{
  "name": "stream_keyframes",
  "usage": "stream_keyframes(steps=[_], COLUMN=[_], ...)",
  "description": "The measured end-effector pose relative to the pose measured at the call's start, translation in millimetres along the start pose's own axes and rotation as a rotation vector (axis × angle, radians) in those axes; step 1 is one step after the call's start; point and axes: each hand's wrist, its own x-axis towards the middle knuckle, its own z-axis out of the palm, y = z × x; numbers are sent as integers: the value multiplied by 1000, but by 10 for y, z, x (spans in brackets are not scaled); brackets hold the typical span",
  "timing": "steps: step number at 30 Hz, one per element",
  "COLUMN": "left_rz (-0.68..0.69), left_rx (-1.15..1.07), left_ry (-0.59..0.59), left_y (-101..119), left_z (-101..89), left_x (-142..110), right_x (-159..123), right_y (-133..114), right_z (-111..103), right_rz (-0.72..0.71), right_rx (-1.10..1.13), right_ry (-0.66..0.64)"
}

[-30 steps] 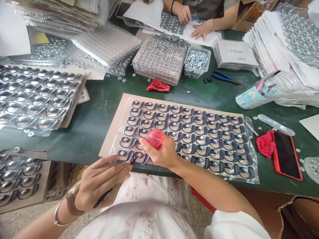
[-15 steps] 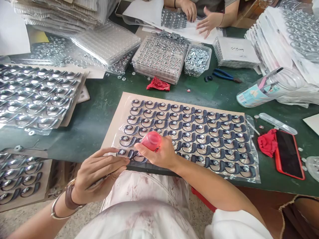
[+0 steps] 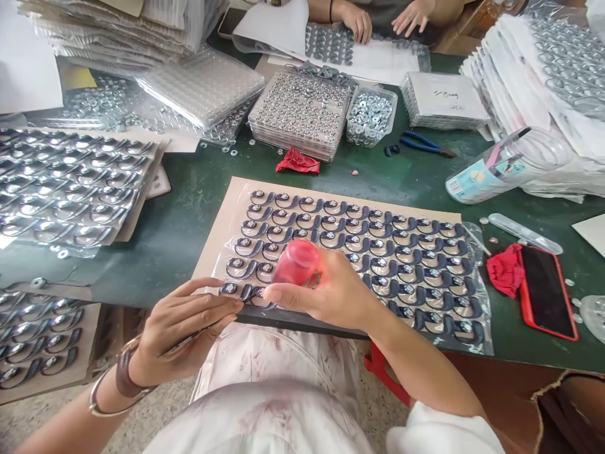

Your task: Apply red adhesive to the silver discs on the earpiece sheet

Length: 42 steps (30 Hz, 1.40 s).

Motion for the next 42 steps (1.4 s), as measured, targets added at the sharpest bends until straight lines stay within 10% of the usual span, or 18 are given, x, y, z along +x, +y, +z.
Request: stream_keyframes(steps=[10,26,42], left_rz=[11,280,344], left_rx=[37,182,215], left_ry=[-66,-170,-223], left_y=[117,276,300], left_z=[-3,342,431], left_x=[34,260,270], right_x=[-19,-304,-220], right_y=[31,531,525], right_z=[-190,11,41], right_rz=[45,-145,-134], right_rx=[95,121,-59], right_ry=[-4,441,352])
